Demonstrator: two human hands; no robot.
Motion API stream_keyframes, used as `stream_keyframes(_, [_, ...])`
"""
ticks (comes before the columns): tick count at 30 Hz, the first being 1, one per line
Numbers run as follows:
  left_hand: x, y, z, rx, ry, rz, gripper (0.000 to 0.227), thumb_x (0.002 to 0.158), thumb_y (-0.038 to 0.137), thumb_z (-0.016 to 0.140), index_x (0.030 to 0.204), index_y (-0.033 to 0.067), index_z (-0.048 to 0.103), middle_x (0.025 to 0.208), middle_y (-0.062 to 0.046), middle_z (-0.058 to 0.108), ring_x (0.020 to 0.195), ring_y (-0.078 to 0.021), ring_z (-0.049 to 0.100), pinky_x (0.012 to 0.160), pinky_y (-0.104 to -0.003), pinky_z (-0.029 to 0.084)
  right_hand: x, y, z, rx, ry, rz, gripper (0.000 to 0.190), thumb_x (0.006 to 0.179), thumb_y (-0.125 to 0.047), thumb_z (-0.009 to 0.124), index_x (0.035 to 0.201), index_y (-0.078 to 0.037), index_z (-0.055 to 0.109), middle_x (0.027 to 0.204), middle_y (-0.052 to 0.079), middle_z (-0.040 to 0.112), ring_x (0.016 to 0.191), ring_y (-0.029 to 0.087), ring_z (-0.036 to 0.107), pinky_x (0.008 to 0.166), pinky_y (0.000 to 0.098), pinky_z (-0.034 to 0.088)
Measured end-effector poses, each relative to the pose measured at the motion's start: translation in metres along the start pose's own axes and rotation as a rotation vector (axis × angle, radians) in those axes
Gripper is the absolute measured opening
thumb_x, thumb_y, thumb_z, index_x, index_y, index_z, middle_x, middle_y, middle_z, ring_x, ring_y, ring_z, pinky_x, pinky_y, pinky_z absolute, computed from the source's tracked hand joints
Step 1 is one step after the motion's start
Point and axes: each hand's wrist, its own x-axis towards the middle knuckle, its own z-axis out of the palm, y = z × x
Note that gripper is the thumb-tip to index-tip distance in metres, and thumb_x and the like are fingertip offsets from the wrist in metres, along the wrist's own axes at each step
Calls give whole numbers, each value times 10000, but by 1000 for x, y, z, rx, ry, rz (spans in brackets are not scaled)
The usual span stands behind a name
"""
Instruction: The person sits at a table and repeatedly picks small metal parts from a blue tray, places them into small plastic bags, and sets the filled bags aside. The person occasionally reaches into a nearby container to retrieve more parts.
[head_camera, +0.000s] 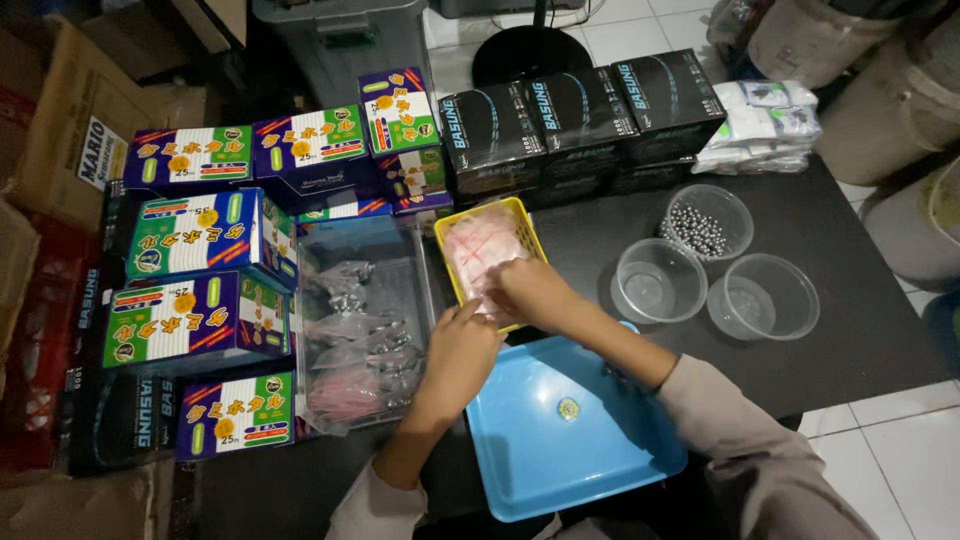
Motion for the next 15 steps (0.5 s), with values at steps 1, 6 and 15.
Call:
stream_keyframes(1, [0, 0, -1, 0, -1, 1, 240, 804, 313, 596, 721, 95, 651, 740, -71, 657, 1047, -214, 559, 894, -380, 359, -4, 1, -3, 1, 0, 1, 215, 787, -273, 599, 929, -118, 644, 812, 86, 661, 734, 312, 664, 613, 418, 550])
stream_keyframes(6, [1, 1, -7, 13, -78, 2, 261, 802, 355, 591, 807, 103, 657, 829, -68, 665, 1065, -218, 549, 903, -390, 353, -21, 2, -13, 358, 93, 150, 217, 873, -275, 484, 910, -139, 648, 841, 98, 675, 801, 359, 638, 663, 471, 526])
stream_keyframes(15, [4, 11, -80, -163, -239, -79, 288, 830, 370, 564, 948, 115, 626, 939, -57, 644, 1083, -247, 534, 867, -405, 390, -67, -21, -66, 871, 492, -32, 162, 873, -110, 543, 953, -48, 670, 965, 155, 680, 944, 357, 626, 808, 431, 493])
